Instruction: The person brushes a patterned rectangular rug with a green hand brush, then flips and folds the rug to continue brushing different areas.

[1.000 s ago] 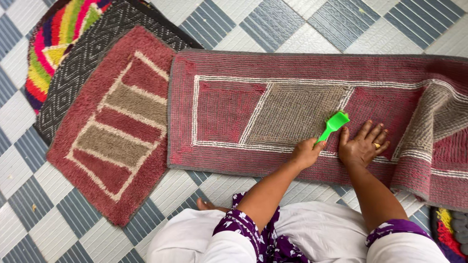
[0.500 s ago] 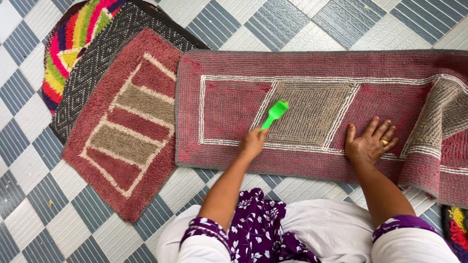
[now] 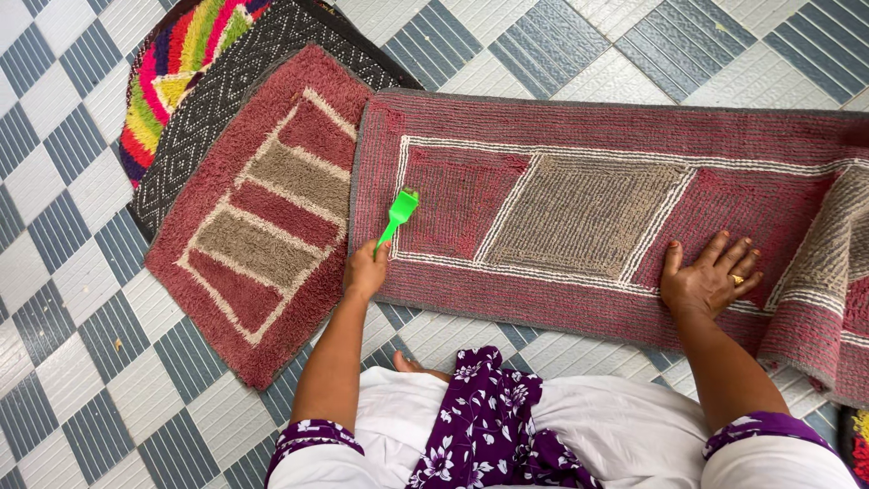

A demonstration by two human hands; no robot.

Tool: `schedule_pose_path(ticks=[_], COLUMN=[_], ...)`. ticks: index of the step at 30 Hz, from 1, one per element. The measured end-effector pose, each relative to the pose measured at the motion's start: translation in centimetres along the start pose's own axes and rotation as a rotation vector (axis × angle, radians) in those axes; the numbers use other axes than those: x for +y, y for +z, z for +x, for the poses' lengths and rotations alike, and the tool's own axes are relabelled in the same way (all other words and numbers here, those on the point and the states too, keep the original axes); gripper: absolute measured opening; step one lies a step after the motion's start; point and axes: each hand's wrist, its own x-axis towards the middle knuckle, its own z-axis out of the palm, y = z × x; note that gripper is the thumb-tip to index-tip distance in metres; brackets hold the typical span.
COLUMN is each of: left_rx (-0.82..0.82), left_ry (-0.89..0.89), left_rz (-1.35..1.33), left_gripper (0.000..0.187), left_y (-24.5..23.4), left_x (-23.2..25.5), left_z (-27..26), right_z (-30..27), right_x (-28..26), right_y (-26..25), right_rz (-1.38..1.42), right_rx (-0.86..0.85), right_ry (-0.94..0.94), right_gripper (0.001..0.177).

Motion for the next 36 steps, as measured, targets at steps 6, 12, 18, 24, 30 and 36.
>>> schedule_pose_path(ticks=[6, 12, 18, 24, 30, 36], left_rx=[0.095, 0.125, -0.299, -0.612, -0.564, -0.609], left_ry=[-0.051, -0.097, 0.232, 0.394, 0.385, 0.276], left_rz=[-0.006, -0.084, -0.324, -0.339, -0.303, -0.210], left_gripper=[0.040, 0.042, 0.031, 0.045, 0.044, 0.043], left_y=[-2.6, -2.1, 3.0, 14.4, 20.1, 16.7], left_x=[-6.1, -3.3, 10.2, 24.5, 27.5, 23.8], left_z=[0.1, -0.3, -4.8, -12.3, -14.7, -11.5], right_z=[-0.1, 0.1, 0.1, 0.3, 0.2, 0.2], right_x=[-0.1, -0.3, -0.3, 0.0, 0.1, -0.2], right_y=[-0.4, -0.6, -0.2, 0.0, 0.0, -0.3], right_rz=[0.020, -0.026, -0.016, -0.033, -0.018, -0.014], right_rx=[-0.023, -0.037, -0.036, -0.028, -0.025, -0.030], right_ry=[0.002, 0.033, 0.025, 0.027, 0.021, 0.030], right_gripper=[0.092, 0.092, 0.092, 0.091, 0.091, 0.091])
